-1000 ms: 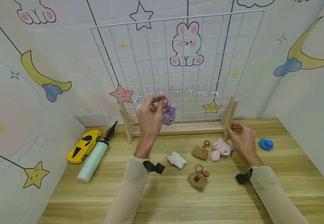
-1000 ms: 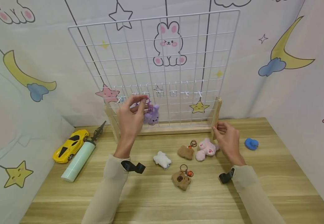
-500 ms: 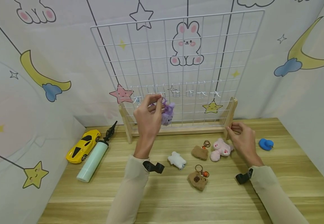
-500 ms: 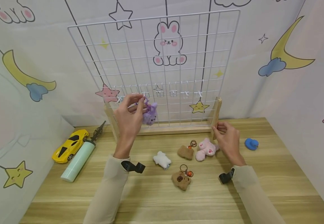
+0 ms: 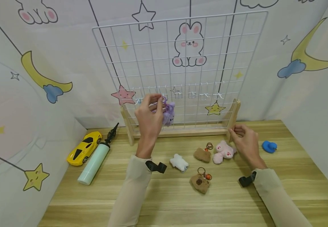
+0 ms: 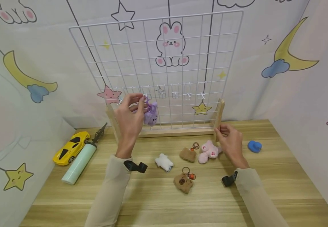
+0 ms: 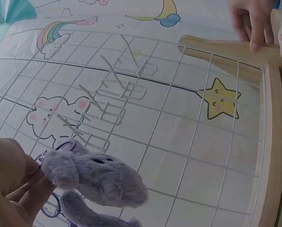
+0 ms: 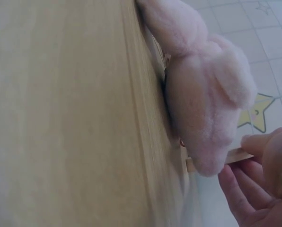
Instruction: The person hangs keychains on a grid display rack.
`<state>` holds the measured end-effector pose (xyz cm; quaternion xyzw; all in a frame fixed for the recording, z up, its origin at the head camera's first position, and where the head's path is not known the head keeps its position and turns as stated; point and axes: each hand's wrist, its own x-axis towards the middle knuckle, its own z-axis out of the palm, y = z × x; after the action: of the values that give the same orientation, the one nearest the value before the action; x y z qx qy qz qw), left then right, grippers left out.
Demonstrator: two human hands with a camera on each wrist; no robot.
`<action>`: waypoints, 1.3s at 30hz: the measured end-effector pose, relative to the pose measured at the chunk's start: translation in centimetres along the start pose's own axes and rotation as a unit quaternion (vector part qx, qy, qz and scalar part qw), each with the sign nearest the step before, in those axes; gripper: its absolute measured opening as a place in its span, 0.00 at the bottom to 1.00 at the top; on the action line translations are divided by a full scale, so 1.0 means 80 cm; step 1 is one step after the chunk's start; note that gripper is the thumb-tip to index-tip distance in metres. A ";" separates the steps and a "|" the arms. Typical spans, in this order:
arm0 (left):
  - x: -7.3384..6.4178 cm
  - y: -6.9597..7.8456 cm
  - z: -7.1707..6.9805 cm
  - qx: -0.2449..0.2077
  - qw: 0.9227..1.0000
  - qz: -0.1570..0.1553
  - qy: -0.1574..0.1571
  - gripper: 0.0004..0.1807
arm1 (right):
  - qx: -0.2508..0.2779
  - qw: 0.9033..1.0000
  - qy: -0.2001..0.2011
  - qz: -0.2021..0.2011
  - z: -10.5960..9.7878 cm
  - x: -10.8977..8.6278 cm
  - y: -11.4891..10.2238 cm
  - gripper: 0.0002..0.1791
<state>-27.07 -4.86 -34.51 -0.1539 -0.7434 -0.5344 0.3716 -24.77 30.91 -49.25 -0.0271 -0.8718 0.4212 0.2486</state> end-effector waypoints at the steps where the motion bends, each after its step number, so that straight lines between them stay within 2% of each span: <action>1: 0.000 0.000 0.001 0.002 1.000 0.001 -0.001 0.08 | 0.001 1.000 0.000 0.000 0.000 0.000 0.000 0.16; 7: 0.000 -0.003 0.003 0.036 0.999 0.009 0.000 0.08 | 0.002 1.000 -0.001 0.001 0.001 -0.001 0.001 0.17; 17: -0.002 -0.002 0.000 0.091 0.995 0.041 -0.013 0.09 | 0.005 1.000 -0.001 -0.003 0.001 -0.003 0.001 0.17; 22: -0.004 -0.004 -0.004 0.104 0.993 0.046 -0.016 0.10 | 0.005 1.000 -0.001 -0.001 0.001 -0.003 0.001 0.16; 25: -0.007 -0.006 -0.010 0.090 0.995 0.052 -0.008 0.11 | 0.006 1.000 -0.002 -0.001 0.002 -0.003 0.002 0.16; 29: -0.013 -0.010 -0.019 0.047 0.996 0.073 0.007 0.10 | 0.010 1.000 -0.005 -0.001 0.001 -0.002 0.002 0.16; 32: -0.020 -0.014 -0.026 0.011 0.996 0.087 0.000 0.09 | 0.009 1.000 -0.006 0.001 0.001 -0.001 0.002 0.17; 35: -0.032 -0.022 -0.030 -0.023 0.995 0.088 -0.032 0.09 | 0.006 1.000 -0.003 0.002 0.001 0.000 0.002 0.16; 39: -0.056 -0.042 -0.030 -0.056 0.991 0.056 -0.110 0.09 | 0.004 1.000 0.004 0.001 0.002 0.001 0.002 0.16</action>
<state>-25.24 -7.56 -39.65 -0.2739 -0.7391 -0.5331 0.3074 -24.95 30.90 -49.43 -0.0283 -0.8690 0.4251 0.2518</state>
